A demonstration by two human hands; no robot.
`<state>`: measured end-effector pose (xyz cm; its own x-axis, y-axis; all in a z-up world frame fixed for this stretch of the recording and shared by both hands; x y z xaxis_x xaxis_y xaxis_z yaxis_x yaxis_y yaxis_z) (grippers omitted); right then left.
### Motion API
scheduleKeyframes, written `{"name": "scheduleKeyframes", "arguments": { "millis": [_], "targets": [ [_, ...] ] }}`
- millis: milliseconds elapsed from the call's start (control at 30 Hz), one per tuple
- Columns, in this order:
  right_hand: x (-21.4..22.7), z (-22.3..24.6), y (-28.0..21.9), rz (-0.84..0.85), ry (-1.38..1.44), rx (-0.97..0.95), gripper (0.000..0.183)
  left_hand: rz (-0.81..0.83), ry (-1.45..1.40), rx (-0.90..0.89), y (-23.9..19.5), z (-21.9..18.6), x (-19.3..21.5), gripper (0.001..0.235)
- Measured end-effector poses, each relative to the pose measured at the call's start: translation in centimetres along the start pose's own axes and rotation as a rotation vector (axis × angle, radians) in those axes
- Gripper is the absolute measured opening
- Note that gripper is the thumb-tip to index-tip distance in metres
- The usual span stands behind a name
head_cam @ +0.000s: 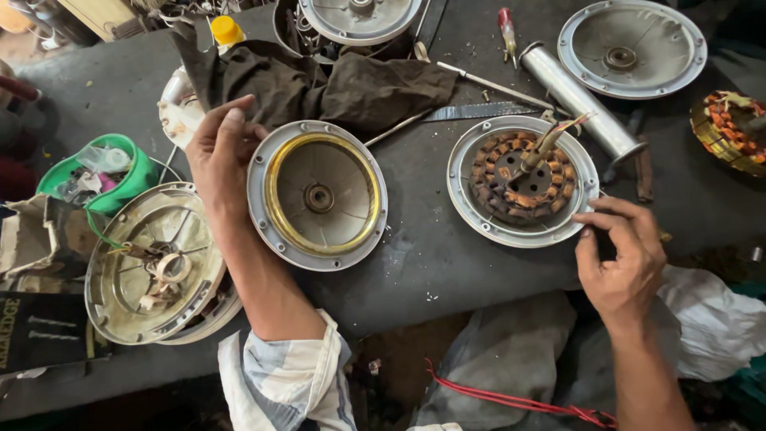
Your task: The person disassembles a circular white plastic housing, uses a metal pipe to tap a central shaft, and then works on a motor stator with copper windings. They use a screwdriver and pliers to adjust wires and components within the stator assembly.
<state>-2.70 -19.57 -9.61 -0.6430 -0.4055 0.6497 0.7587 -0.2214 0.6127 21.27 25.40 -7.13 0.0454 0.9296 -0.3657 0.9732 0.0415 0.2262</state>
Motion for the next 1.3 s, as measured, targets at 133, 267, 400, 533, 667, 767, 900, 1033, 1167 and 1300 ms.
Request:
{"name": "scheduleKeyframes", "arguments": {
  "millis": [133,267,400,533,667,767,900,1033,1167,1300],
  "targets": [
    [-0.2,0.5,-0.7,-0.036,-0.091,0.056,0.023,-0.08,0.311,-0.194,-0.7,-1.9,-0.6,0.025],
    [-0.4,0.4,-1.4,-0.045,-0.075,0.044,0.029,-0.215,0.469,-0.303,-1.6,-3.5,-1.2,0.022],
    [-0.3,0.5,-1.7,-0.059,-0.092,0.071,0.034,-0.256,0.546,-0.293,-2.3,-4.4,-2.0,0.023],
    [-0.3,0.2,-1.6,-0.053,-0.026,0.034,0.033,-0.172,0.802,-0.343,-2.8,-5.2,-3.4,0.025],
    [-0.2,0.3,-1.5,-0.056,-0.066,0.058,0.033,-0.104,1.022,-0.4,-3.1,-5.2,-4.6,0.031],
    [0.1,0.5,-1.3,-0.063,-0.047,0.051,0.034,-0.076,1.194,-0.406,-3.6,-5.4,-5.6,0.036],
    [0.0,0.6,-1.3,-0.071,-0.039,0.042,0.033,0.007,1.353,-0.418,-4.0,-5.5,-7.4,0.044],
    [0.0,0.3,-1.5,-0.069,-0.049,0.039,0.033,0.067,1.436,-0.466,-4.7,-5.2,-9.5,0.046],
    [-0.1,0.1,-1.4,-0.084,-0.048,0.043,0.031,0.056,1.384,-0.588,-4.9,-5.4,-11.9,0.044],
    [-0.1,0.1,-1.2,-0.084,-0.042,0.039,0.031,0.218,1.132,-0.817,-7.0,-4.6,-16.7,0.041]
  ]
}}
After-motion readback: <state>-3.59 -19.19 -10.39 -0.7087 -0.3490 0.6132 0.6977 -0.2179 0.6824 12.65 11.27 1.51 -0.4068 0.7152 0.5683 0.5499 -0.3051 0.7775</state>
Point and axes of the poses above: each hand's wrist, its own y-axis towards the middle knuckle, its own x-axis out of the back of the hand, z = x × y, the point moved 6 cm from there along y, towards the middle knuckle, and after that the axes turned 3 degrees about -y, right-handed, at the moved point
